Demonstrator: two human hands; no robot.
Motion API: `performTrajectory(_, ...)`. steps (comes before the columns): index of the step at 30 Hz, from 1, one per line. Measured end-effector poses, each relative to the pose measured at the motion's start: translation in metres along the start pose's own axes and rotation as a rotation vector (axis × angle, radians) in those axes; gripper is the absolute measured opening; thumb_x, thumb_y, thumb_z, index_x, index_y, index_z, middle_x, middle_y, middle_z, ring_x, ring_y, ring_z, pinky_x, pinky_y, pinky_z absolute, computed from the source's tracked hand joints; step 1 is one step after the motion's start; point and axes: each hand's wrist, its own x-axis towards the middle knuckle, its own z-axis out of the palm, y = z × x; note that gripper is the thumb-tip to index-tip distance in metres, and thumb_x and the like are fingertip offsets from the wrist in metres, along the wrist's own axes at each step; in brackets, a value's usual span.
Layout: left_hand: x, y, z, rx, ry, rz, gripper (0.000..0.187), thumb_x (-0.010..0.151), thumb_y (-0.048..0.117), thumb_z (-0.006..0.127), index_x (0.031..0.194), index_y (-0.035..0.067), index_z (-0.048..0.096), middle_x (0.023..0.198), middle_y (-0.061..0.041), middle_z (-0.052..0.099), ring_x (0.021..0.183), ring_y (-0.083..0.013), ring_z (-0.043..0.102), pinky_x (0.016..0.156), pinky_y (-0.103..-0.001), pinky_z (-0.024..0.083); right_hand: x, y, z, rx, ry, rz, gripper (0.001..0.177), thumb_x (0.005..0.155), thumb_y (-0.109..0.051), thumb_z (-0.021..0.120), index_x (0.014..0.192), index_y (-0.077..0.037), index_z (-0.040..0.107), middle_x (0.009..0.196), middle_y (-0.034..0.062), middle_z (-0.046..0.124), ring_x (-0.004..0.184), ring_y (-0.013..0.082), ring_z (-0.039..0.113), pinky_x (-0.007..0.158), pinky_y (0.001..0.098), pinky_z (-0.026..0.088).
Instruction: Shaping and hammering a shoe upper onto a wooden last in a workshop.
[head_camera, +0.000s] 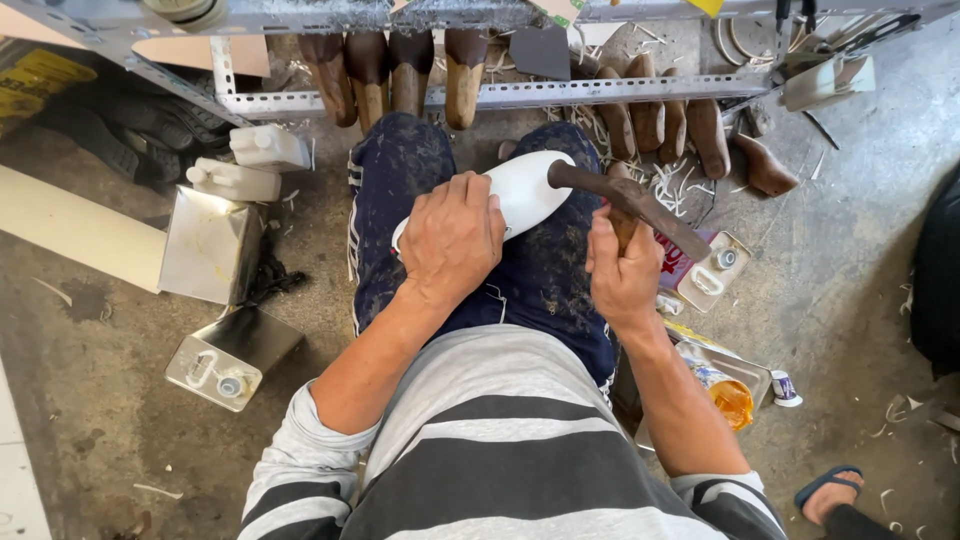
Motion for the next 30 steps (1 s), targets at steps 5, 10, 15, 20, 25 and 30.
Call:
performTrajectory(5, -0.004, 0.001, 0.006, 0.002, 0.033, 0.021, 0.029, 0.102, 0.030, 0.045, 0.108, 0.009, 0.064, 0.096, -0.010, 0.066, 0.090, -0.0272, 0.072, 0.076, -0.038, 0.053, 0.023, -0.051, -0.010, -0.247, -0.077, -0.306, 0.026, 0.110, -0.011, 0.055, 0.124, 0.010, 0.062, 0.124, 0.0386, 0.060, 0.100, 0.0546, 0.065, 0.076, 0.0605, 0.058)
performTrajectory(10, -0.004, 0.003, 0.005, 0.007, 0.041, 0.020, 0.030, 0.103, 0.031, 0.045, 0.109, 0.009, 0.064, 0.097, -0.011, 0.066, 0.091, -0.0277, 0.071, 0.077, -0.038, 0.053, -0.006, 0.015, -0.006, -0.229, 0.052, -0.217, 0.021, 0.104, -0.022, 0.063, 0.102, -0.006, 0.077, 0.060, 0.0008, 0.068, 0.061, 0.0232, 0.070, 0.065, 0.0337, 0.059)
performTrajectory(15, -0.002, 0.003, 0.001, -0.009, 0.052, 0.024, 0.030, 0.104, 0.031, 0.044, 0.109, 0.009, 0.064, 0.098, -0.011, 0.065, 0.092, -0.0279, 0.070, 0.077, -0.039, 0.053, -0.013, 0.064, -0.017, -0.389, -0.012, -0.291, 0.023, 0.104, -0.027, 0.067, 0.103, -0.006, 0.077, 0.093, 0.0161, 0.076, 0.079, 0.0340, 0.073, 0.066, 0.0388, 0.057)
performTrajectory(20, -0.003, 0.007, -0.003, -0.010, 0.076, 0.025, 0.031, 0.103, 0.031, 0.045, 0.110, 0.008, 0.064, 0.099, -0.013, 0.066, 0.094, -0.0291, 0.070, 0.079, -0.039, 0.053, 0.018, -0.009, -0.017, -0.347, -0.036, -0.371, 0.030, 0.110, -0.023, 0.055, 0.104, 0.001, 0.072, 0.107, 0.0247, 0.071, 0.070, 0.0305, 0.069, 0.066, 0.0399, 0.056)
performTrajectory(25, -0.008, 0.011, -0.007, -0.029, 0.086, 0.018, 0.031, 0.103, 0.030, 0.048, 0.113, 0.006, 0.065, 0.105, -0.015, 0.067, 0.098, -0.0300, 0.070, 0.081, -0.039, 0.052, 0.017, 0.029, -0.034, -0.482, -0.007, -0.389, 0.024, 0.106, -0.025, 0.064, 0.101, -0.005, 0.075, 0.087, 0.0163, 0.074, 0.080, 0.0391, 0.071, 0.072, 0.0452, 0.056)
performTrajectory(30, -0.009, 0.012, -0.013, -0.030, 0.124, 0.057, 0.034, 0.105, 0.030, 0.046, 0.115, 0.003, 0.065, 0.110, -0.018, 0.067, 0.102, -0.0319, 0.069, 0.084, -0.040, 0.052, 0.034, -0.014, -0.034, -0.465, -0.176, -0.257, 0.032, 0.111, -0.029, 0.057, 0.100, -0.003, 0.072, 0.070, 0.0153, 0.065, 0.062, 0.0371, 0.066, 0.061, 0.0453, 0.055)
